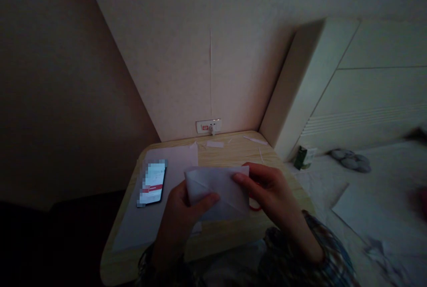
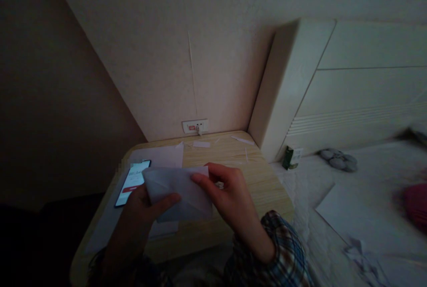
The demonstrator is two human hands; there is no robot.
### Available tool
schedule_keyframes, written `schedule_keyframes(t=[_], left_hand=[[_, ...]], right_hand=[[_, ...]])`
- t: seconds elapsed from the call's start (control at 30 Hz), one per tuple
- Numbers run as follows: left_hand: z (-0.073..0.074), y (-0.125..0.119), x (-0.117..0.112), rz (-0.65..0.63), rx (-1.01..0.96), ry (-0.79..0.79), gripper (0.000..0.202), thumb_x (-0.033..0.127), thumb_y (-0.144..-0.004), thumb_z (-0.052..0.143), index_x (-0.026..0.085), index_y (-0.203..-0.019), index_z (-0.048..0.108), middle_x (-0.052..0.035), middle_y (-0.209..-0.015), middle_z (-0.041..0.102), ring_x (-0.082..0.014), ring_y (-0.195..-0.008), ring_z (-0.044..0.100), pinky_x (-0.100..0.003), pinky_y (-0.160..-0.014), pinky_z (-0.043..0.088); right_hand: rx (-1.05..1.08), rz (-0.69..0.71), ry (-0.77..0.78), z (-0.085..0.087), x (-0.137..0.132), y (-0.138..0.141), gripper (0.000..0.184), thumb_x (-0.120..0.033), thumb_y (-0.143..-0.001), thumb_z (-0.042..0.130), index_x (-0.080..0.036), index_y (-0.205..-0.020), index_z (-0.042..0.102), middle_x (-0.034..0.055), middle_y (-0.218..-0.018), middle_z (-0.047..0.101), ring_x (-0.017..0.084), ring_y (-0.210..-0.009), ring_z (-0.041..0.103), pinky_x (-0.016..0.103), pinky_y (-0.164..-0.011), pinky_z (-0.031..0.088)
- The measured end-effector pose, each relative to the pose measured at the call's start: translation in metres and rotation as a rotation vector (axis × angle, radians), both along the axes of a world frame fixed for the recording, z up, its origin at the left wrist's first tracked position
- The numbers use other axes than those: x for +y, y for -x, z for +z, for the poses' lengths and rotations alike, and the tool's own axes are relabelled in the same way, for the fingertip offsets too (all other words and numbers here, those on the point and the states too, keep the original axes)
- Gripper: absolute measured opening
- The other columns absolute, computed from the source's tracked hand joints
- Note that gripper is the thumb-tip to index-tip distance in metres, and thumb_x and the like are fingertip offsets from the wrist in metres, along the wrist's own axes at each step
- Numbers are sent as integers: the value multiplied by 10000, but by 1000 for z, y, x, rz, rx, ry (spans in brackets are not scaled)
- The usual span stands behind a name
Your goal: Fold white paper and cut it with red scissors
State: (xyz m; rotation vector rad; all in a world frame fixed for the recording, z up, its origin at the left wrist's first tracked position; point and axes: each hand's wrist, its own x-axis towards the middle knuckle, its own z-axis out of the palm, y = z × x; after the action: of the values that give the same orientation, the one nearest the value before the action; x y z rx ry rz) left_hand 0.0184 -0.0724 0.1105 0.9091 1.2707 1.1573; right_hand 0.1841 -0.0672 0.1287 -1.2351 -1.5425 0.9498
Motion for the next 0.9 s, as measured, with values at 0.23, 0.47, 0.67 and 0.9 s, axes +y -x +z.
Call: schedule_keyframes(t=[0.23, 0.47, 0.67, 0.9], left_hand=[[-1, -2, 0, 14, 18, -46, 288, 247, -518, 791, 143, -755, 666, -22, -678, 721, -189, -640, 652, -270, -594, 512], [1, 10, 11, -118, -30, -144, 183, 219, -604, 759, 187, -766, 680, 13, -710, 710, -154, -683, 647, -227, -622, 506], [-7, 14, 14, -52, -114, -258, 84, 262, -678, 706, 178, -681, 699, 27, -630, 683, -123, -642, 613, -186, -593, 473], [-3, 12, 12, 61, -148, -290, 50, 188, -656, 708, 200, -704, 711, 48, -612, 684, -86, -602, 598, -144, -575, 450]], right_hand=[[-29, -63, -27, 2, 1, -3, 320, -359, -800, 557, -188, -540, 484, -19, -546, 436, 122, -554, 430, 222, -473, 311], [4, -32, -8, -1, 5, -3, 307, -335, -785, 573, -182, -525, 514, -23, -519, 435, 117, -524, 416, 228, -471, 308], [20, -42, -13, 1, 6, -3, 307, -310, -761, 587, -176, -497, 508, -30, -499, 422, 107, -497, 404, 226, -460, 301], [25, -43, 22, 3, 4, -4, 321, -323, -773, 585, -178, -497, 506, -37, -480, 412, 100, -464, 391, 227, -434, 280]])
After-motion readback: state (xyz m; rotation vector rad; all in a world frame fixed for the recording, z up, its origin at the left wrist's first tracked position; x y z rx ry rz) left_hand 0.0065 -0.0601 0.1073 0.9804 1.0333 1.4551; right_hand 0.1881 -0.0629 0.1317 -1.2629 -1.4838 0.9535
